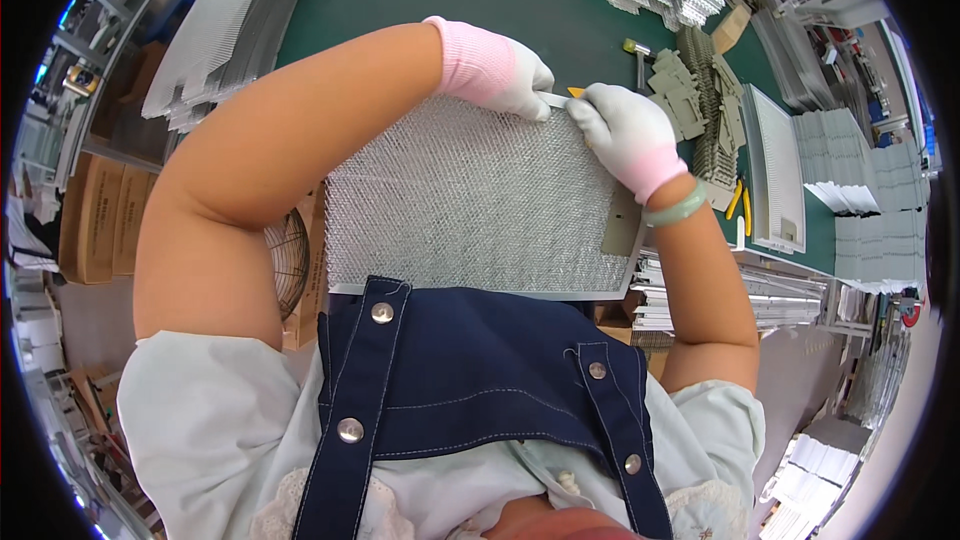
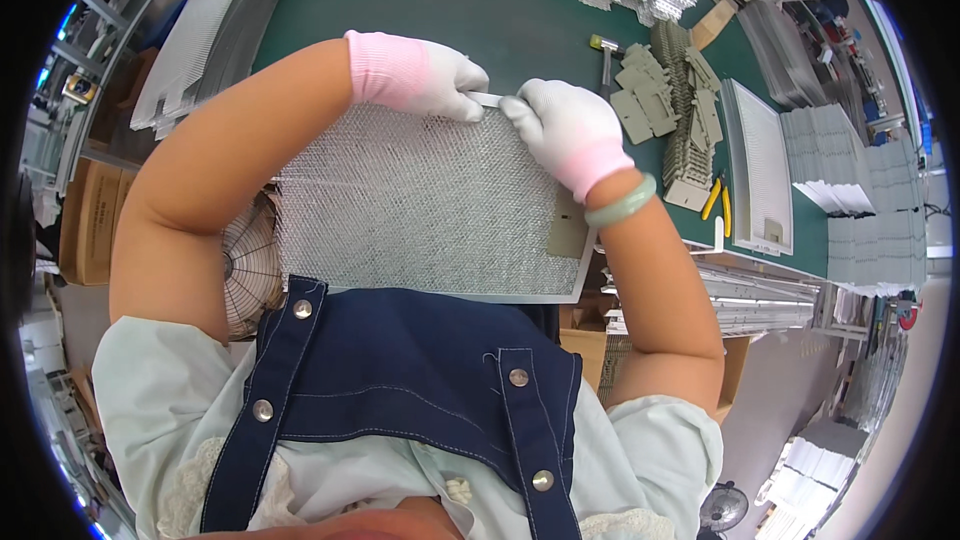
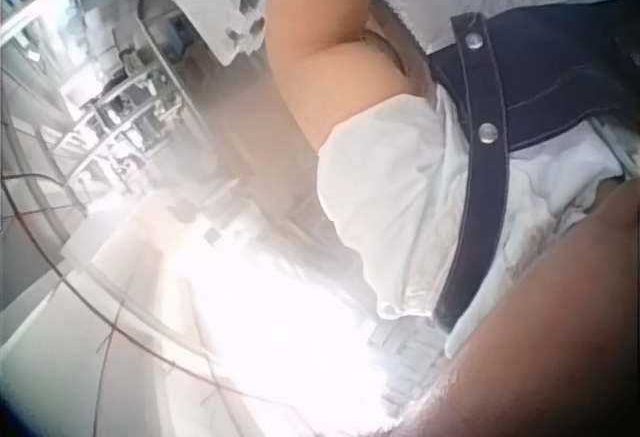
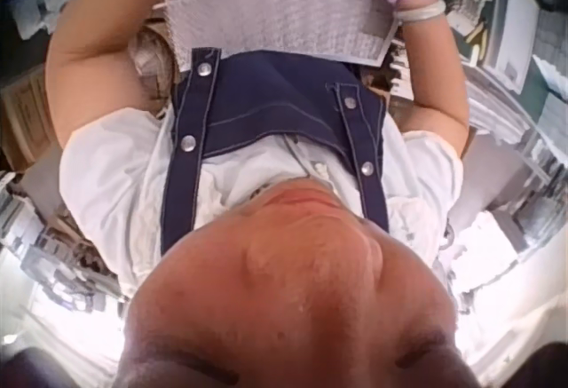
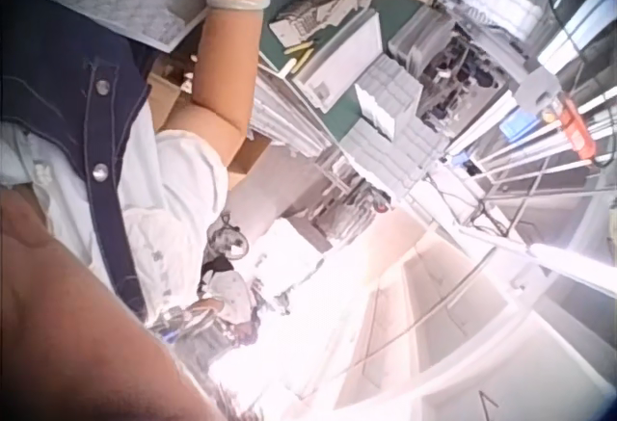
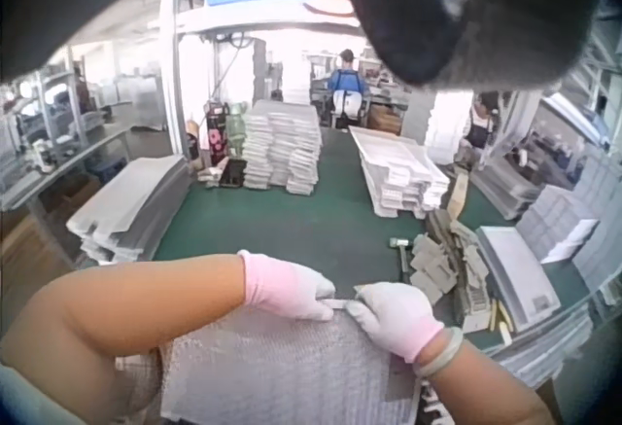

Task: The person assembles rectangular mesh filters by placing a mesh sheet on a workbench, inserting a plastic frame, and securing it with a handheld stapling tool. They repeat this process for multiple units, stacking the finished filters on the table.

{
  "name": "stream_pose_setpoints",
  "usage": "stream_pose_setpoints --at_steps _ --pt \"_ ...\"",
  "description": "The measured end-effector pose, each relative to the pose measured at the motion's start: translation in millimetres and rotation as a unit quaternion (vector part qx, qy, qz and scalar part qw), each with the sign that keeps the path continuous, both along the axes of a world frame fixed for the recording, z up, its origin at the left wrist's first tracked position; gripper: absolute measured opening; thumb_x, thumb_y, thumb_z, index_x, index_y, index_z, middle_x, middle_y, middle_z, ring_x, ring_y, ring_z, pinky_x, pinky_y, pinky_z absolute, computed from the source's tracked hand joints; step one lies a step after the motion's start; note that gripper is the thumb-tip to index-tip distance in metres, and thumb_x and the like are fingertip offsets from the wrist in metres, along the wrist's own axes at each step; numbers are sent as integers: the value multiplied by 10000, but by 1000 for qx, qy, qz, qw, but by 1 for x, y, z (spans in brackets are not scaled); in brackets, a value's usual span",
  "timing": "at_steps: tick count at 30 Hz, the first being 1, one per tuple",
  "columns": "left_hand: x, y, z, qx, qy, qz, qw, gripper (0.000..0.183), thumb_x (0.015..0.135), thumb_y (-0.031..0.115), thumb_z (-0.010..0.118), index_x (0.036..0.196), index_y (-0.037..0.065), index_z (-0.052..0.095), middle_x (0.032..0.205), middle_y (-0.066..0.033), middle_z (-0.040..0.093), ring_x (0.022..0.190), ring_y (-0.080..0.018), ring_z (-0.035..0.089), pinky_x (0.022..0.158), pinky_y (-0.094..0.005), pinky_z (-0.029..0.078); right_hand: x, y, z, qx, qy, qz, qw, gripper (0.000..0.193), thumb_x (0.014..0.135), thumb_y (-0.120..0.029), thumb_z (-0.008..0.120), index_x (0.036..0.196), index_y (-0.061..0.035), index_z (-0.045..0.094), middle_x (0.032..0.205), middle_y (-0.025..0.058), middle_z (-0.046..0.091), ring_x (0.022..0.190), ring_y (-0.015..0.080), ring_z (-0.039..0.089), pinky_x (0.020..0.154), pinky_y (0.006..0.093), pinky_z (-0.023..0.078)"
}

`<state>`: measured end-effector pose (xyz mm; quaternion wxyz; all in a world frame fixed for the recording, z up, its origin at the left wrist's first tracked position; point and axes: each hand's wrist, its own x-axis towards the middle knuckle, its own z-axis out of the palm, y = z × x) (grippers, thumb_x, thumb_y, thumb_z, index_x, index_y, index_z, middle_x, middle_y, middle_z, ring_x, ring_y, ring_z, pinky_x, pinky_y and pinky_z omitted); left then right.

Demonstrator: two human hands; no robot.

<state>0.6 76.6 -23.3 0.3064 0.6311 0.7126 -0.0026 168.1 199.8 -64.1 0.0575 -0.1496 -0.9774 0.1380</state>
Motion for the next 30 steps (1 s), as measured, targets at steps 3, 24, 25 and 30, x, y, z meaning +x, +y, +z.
stream_pose_setpoints --at_steps 3,24,25,30 --pt "-1 -16 13 -15 -3 -14 1000 501 966 405 515 1208 -25 608 1004 -179 672 973 -276 645 863 -373 499 6 -14 -4 85 102 38 990 378 960 -380 544 805 -49 638 768 146 642 747 355 641 674 456 506" --pt "-30 -108 7 186 151 -41 970 339 1018 346 467 921 38 572 753 -151 609 740 -346 637 703 -424 513 21 -26 19 101 31 29 994 393 958 -421 561 831 -59 646 710 154 604 697 354 620 646 430 488" --pt "-28 -107 9 192 144 -40 970 351 1020 356 465 928 36 576 761 -149 610 745 -346 636 708 -421 513 15 -28 21 76 77 74 991 385 962 -414 555 856 -56 649 720 163 606 715 356 623 666 431 490" --pt "-25 -109 22 123 44 -19 991 352 1019 359 468 948 27 564 781 -152 611 770 -351 637 708 -422 512 -20 -56 45 -160 -57 121 978 353 976 -380 527 922 -51 640 746 181 614 786 371 634 734 458 501"
